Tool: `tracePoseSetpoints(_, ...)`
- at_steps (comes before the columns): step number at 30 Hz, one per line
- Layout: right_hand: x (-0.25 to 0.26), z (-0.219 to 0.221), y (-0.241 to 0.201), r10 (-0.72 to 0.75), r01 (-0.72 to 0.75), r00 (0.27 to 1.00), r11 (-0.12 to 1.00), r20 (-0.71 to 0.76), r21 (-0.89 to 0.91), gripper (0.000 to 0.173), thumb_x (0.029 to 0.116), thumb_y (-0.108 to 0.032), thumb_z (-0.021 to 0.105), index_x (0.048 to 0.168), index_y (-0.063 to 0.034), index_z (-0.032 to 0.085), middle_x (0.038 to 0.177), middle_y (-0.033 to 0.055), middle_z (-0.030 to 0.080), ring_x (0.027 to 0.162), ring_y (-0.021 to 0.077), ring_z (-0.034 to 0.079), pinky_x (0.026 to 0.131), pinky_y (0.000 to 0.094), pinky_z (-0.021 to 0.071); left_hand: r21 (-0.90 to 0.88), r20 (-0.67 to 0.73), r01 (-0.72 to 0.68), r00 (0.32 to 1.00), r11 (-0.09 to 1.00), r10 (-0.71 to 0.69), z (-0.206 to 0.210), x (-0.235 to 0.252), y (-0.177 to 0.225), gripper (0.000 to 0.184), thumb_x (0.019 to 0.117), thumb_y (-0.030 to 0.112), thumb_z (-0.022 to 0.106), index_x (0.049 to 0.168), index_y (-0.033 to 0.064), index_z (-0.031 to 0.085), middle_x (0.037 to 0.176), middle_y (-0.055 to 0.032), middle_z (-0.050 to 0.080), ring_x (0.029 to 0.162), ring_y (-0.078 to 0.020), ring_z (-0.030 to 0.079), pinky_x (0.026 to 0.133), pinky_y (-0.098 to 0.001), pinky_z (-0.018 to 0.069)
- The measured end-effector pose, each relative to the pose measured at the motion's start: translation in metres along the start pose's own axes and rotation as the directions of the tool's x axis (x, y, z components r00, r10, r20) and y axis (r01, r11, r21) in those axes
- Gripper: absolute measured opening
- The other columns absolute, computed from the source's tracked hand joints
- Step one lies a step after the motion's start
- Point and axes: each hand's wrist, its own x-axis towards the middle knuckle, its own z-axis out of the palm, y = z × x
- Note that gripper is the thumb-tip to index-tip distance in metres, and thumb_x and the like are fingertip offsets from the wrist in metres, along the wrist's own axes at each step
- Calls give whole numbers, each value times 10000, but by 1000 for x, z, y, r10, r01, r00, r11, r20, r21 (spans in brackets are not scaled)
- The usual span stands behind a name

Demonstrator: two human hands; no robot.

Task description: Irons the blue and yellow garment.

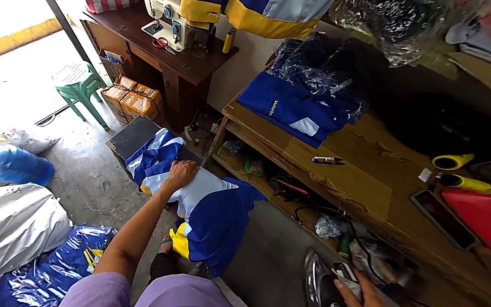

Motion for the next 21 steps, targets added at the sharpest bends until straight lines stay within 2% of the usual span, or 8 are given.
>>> tracePoseSetpoints(3,1,9,-61,-187,187,982,981,5,-59,627,1034,-448,539,1553,-110,439,1257,315,651,1034,521,669,879,723,481,-14,-48,-37,998,999,36,9,-5,-20,505,1102,347,282,1445,142,590,1449,-100,614,1406,-271,516,1223,-536,263)
tracePoseSetpoints(6,20,21,-136,-369,370,929,921,31,-119,625,1017,-571,478,1484,-164,556,1124,242,727,959,457,714,816,691,515,0,-91,-33,995,999,33,12,-11,-27,509,1101,366,284,1463,160,576,1483,-73,590,1458,-275,455,1246,-557,192)
tracePoseSetpoints(9,50,38,-225,-446,461,881,884,158,-78,594,1039,-564,433,1489,-191,540,1167,187,719,1037,369,708,894,614,530,0,-80,40,996,999,-40,8,-16,-36,523,1094,436,293,1430,187,608,1520,-38,558,1505,-294,379,1245,-626,117)
tracePoseSetpoints(12,85,67,-307,-504,539,821,840,270,-70,565,1062,-523,400,1485,-170,528,1218,176,697,1113,344,680,958,578,509,-21,-57,53,997,998,-54,3,-18,-47,505,1094,446,288,1424,244,614,1548,9,528,1534,-274,327,1222,-685,69)
tracePoseSetpoints(14,106,85,-349,-496,544,811,834,311,-89,563,1072,-510,409,1487,-147,525,1272,193,676,1187,356,650,1021,579,477,-32,-55,48,997,998,-50,1,-18,-55,495,1097,432,288,1428,257,611,1560,23,513,1540,-277,315,1211,-705,68)
tracePoseSetpoints(16,123,94,-377,-485,535,814,840,319,-88,558,1077,-496,428,1482,-127,530,1282,210,666,1208,366,636,1041,578,463,-58,-56,65,996,996,-68,-2,-15,-65,483,1095,438,295,1437,286,600,1587,32,479,1551,-291,286,1205,-708,95)
tracePoseSetpoints(18,134,100,-385,-481,525,821,848,306,-76,569,1068,-507,457,1483,-123,526,1279,218,665,1199,368,639,1032,577,469,-127,-83,84,992,988,-95,3,-14,-77,505,1073,497,346,1476,283,561,1631,-20,413,1556,-326,258,1206,-683,162)
tracePoseSetpoints(21,126,103,-371,-507,561,804,820,312,-112,654,986,-538,603,1520,-176,493,1271,205,676,1169,379,655,1009,601,487,-364,-178,170,952,916,-247,10,-28,-105,824,954,646,527,1586,134,393,1645,-190,337,1536,-403,272,1214,-634,248)
